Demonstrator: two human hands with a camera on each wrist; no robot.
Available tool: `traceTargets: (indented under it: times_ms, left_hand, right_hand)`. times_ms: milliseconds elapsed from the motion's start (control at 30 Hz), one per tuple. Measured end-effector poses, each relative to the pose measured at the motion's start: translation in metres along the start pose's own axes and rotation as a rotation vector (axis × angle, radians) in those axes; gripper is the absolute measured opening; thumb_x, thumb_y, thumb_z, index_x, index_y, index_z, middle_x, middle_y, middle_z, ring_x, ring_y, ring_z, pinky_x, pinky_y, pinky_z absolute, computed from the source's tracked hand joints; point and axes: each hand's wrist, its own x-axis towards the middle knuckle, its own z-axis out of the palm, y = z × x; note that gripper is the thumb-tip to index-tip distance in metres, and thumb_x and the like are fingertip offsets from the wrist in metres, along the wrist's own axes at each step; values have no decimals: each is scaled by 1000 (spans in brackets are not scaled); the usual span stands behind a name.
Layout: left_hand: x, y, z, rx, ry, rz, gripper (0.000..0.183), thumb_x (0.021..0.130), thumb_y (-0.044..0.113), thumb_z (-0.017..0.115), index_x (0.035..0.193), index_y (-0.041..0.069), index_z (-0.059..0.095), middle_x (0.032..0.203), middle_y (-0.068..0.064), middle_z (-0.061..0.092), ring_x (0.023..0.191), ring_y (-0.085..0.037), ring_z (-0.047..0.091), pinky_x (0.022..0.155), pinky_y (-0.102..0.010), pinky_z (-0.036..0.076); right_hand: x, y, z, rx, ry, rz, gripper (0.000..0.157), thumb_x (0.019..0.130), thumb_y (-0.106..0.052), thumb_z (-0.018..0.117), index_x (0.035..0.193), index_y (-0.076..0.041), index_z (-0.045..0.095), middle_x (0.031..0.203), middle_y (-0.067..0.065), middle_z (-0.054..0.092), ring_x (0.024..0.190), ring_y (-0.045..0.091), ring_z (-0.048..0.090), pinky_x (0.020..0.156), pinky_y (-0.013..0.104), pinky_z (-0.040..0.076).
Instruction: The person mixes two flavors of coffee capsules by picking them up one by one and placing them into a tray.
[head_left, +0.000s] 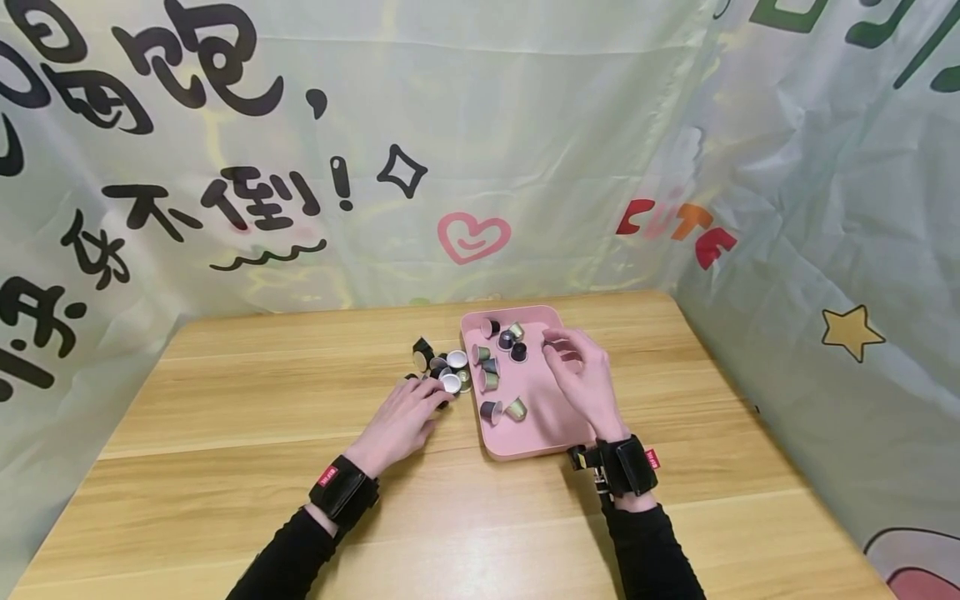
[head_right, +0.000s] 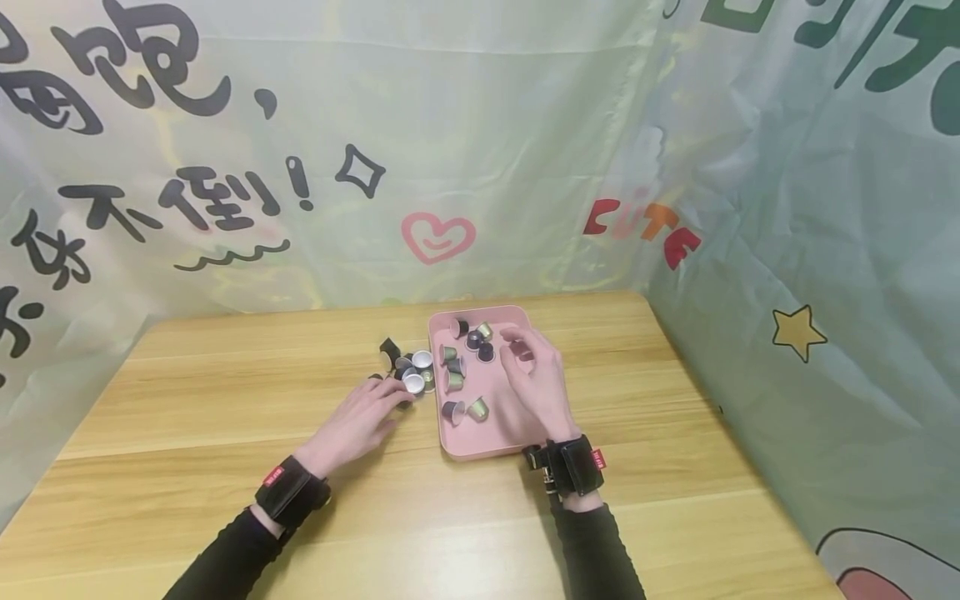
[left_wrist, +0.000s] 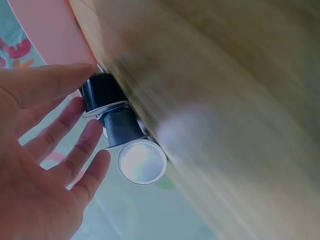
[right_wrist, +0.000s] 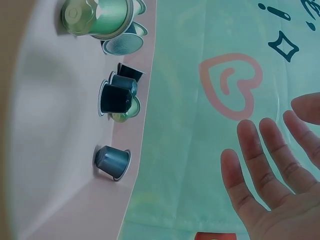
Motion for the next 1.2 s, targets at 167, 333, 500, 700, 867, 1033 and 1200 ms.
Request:
traceTargets:
  times_ms: [167,333,500,700,867,1033,1200]
  left_hand:
    - [-1,-1,1,8,17,11,41,81,0,77,120,7,68,119,-11,66,102,-30,61,103,-49,49]
    - [-3,-1,2,15,15,4,40,79,0,78,118,7,69,116,-10,67,101,-29,62,99,-47,52]
    - [-6,-1,2,37,-3,9,40,77,0,80,114,7,68,113,-11,67,105,-28,65,100,-48,54]
    - [-7,-2,2,16,-13,1,38,76,-1,81,111,7,68,111,-11,67,103,-29,65,98,-47,56]
    - [-8,-3,2,-10,-9,-3,37,77,0,81,110,7,67,107,-10,66,97,-29,65,92,-45,58]
    - [-8,-3,1,-48,2,-11,34,79,1,80,111,5,68,107,-10,65,98,-27,66,90,-44,59]
    - [-6,-1,-2,-124,-18,-58,34,86,8,77,118,3,68,110,-9,65,100,-25,66,92,-43,59]
  right_hand:
    - [0,1,0,3,-2,-8,26,92,-2,68,118,2,69,112,22,72,93,20,66,83,20,53]
    - [0,2,0,9,-5,-13,24,93,-4,68,117,-1,70,111,20,73,92,16,65,82,20,53]
    - [1,2,0,-12,-4,4,25,93,0,66,117,3,68,111,23,72,92,17,65,83,22,53]
    - [1,2,1,-18,-6,22,25,92,3,64,117,7,67,111,27,71,93,21,65,83,21,53]
    - [0,2,-1,9,-10,32,24,94,-4,66,118,0,69,112,22,72,94,17,65,84,20,53]
    - [0,2,-3,37,-12,34,23,94,-6,68,117,-2,70,110,22,72,92,17,65,84,21,53]
    - [0,1,-3,31,-6,24,23,93,-5,68,115,-1,71,109,22,72,92,19,65,83,22,53]
